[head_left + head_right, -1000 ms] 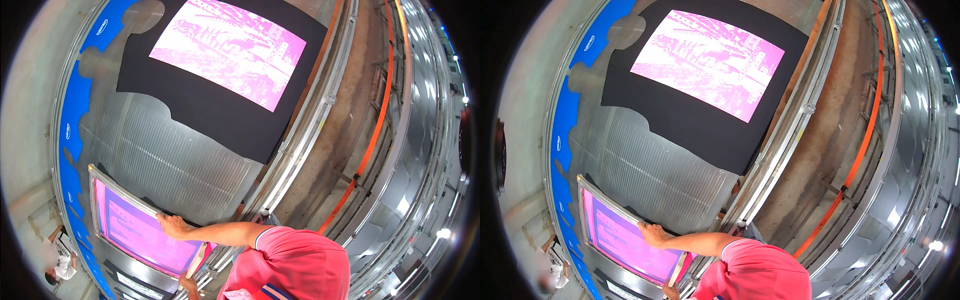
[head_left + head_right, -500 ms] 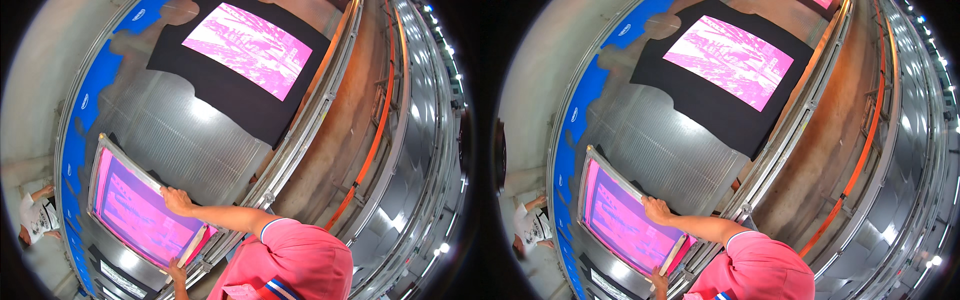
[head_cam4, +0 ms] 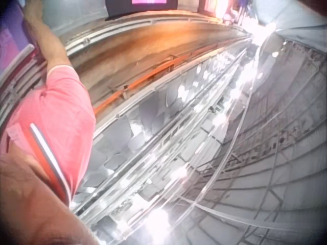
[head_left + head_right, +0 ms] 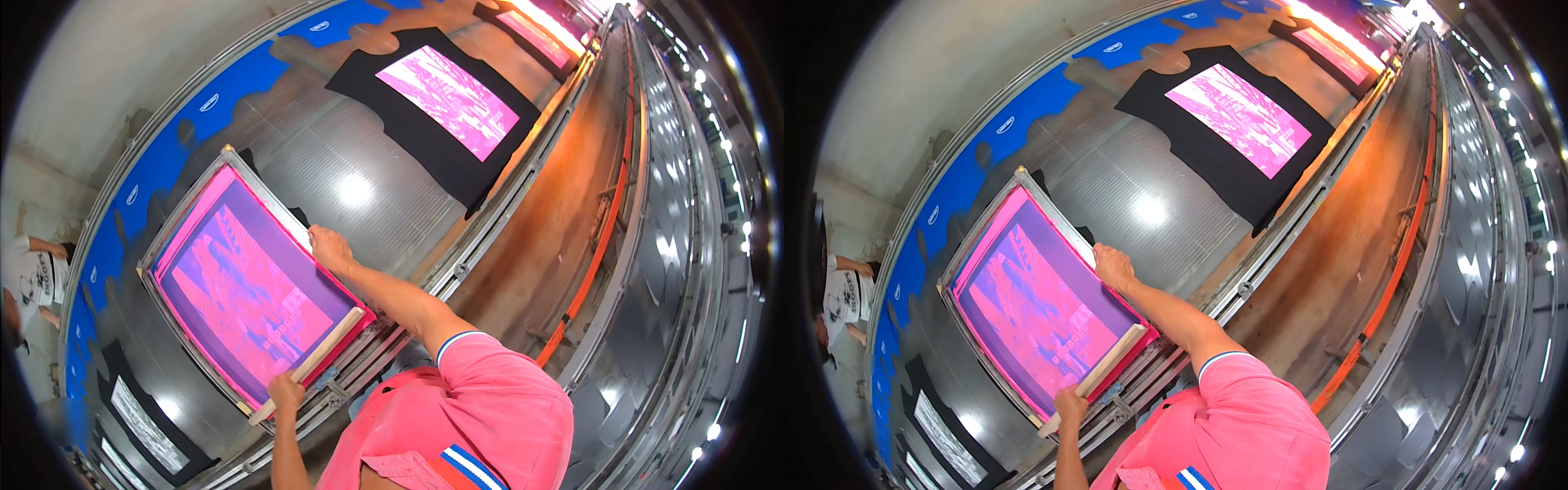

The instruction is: The person performs screen printing on a black t-shirt using a pink ink screen. They repeatedly lower the screen onto the garment, pull a squeegee across the mesh to apply ink, and lift the screen to reveal the printed design. The process is repeated multiple times on the same shirt.

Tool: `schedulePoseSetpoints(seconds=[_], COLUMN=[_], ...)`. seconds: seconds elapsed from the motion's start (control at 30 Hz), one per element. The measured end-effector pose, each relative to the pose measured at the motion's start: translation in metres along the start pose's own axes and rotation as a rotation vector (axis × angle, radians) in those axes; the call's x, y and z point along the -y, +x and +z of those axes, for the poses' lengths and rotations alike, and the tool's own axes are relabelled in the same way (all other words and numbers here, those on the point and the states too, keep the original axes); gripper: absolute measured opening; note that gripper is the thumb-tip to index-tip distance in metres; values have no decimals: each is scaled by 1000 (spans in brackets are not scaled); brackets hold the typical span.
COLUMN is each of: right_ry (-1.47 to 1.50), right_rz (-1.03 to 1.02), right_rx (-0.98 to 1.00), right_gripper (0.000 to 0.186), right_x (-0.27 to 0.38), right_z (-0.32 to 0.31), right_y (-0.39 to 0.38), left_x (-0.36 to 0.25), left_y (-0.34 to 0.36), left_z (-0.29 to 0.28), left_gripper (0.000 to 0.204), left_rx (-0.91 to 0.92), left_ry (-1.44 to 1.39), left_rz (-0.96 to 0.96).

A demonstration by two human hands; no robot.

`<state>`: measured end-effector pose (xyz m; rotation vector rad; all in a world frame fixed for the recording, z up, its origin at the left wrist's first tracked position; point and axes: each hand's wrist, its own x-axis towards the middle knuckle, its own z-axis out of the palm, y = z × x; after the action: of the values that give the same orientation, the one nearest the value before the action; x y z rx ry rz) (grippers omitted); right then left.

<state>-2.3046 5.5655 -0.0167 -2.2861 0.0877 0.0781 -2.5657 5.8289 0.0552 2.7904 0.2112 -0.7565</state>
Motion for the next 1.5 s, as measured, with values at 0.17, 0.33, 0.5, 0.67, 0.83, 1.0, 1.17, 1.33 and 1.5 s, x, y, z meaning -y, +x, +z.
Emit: schedulePoseSetpoints(seconds=[0.17,0.33,0.5,0.67,0.83,1.0,1.17,1.33,1.5], right_ry=[-5,-252,36,-128,-30,-631,-841,-836,-829], right_rz=[23,-97,-63,-127,-335,-756,-734,-713,-719], right_rx=[21,71,-46,-19,338,853,699,497,478], right_gripper=[21,28,26,29,38,38,27,25,25], right_x=[7,-15,-12,-10,77,181,199,207,215], right_z=[-3,25,12,10,-21,6,69,89,113], right_y=[1,2,5,10,52,99,197,271,296], left_x=[15,59,52,60,67,77,118,188,238], left_y=[30,80,126,134,174,230,302,356,379], left_z=[-3,25,27,-12,-94,-161,-205,-269,-260], left_gripper=[29,33,24,34,31,22,23,27,25], left_rx=[149,380,643,792,559,77,-335,-331,-331], left_ry=[-20,-24,-153,-174,-185,-119,-136,-14,70], left_rz=[-8,138,114,192,198,60,173,67,-5])
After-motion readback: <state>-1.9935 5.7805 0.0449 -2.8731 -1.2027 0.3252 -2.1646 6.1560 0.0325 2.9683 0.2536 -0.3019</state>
